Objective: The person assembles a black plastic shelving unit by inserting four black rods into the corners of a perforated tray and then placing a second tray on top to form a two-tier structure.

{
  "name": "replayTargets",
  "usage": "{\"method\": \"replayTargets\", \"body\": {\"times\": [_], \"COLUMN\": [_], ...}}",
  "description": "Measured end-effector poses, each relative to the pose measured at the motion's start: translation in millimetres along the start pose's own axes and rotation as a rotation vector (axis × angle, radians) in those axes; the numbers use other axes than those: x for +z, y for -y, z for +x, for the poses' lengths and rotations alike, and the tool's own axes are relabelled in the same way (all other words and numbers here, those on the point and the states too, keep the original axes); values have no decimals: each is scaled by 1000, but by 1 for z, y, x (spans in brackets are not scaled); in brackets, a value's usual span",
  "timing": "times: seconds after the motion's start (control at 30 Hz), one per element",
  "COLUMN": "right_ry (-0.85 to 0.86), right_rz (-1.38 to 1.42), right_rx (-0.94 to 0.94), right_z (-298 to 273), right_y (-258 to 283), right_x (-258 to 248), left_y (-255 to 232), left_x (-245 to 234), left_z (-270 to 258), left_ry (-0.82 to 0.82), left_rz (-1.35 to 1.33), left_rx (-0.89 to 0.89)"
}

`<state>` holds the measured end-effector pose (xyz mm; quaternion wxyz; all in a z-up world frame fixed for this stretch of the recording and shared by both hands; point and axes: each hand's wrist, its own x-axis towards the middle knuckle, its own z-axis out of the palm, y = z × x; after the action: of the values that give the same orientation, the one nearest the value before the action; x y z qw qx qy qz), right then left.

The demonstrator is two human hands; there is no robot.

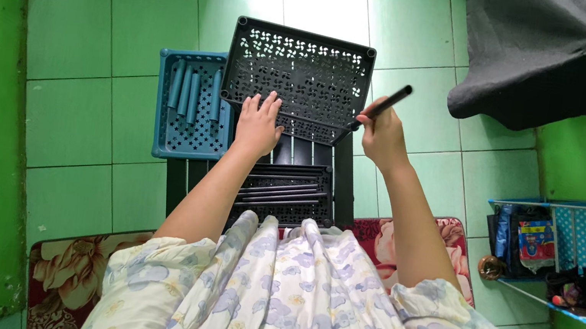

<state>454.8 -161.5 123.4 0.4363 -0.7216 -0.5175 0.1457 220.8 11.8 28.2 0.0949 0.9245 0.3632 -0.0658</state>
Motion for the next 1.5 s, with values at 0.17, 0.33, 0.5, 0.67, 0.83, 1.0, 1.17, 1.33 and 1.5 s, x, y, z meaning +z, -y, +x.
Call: {"method": "replayTargets", "body": {"times": [0.17,0.33,0.5,0.67,0.83,1.0,1.17,1.33,1.5], "right_ry": [63,113,-180,-296,-376,-430,-319,-226,-217], "right_rz": [-29,-31,200,793,730,758,852,894,916], "right_rx": [-80,51,-144,-6,122,123,62,58,76], "right_z": [5,9,-6,11,35,44,40,39,39], "right_y": [2,14,42,47,37,35,24,12,13], "right_x": [-3,-7,-4,-1,5,2,-2,-3,-4], "left_y": [0,0,1,-3,-3,-2,-2,-2,-2], "left_x": [1,1,1,-1,-3,-3,0,2,2], "left_z": [-2,1,1,0,2,-2,0,-2,-3], "left_ry": [17,16,11,56,47,10,-19,-21,-17], "left_rz": [9,23,32,62,61,72,79,61,46], "left_rx": [-3,0,4,-9,-10,-2,4,3,1]}}
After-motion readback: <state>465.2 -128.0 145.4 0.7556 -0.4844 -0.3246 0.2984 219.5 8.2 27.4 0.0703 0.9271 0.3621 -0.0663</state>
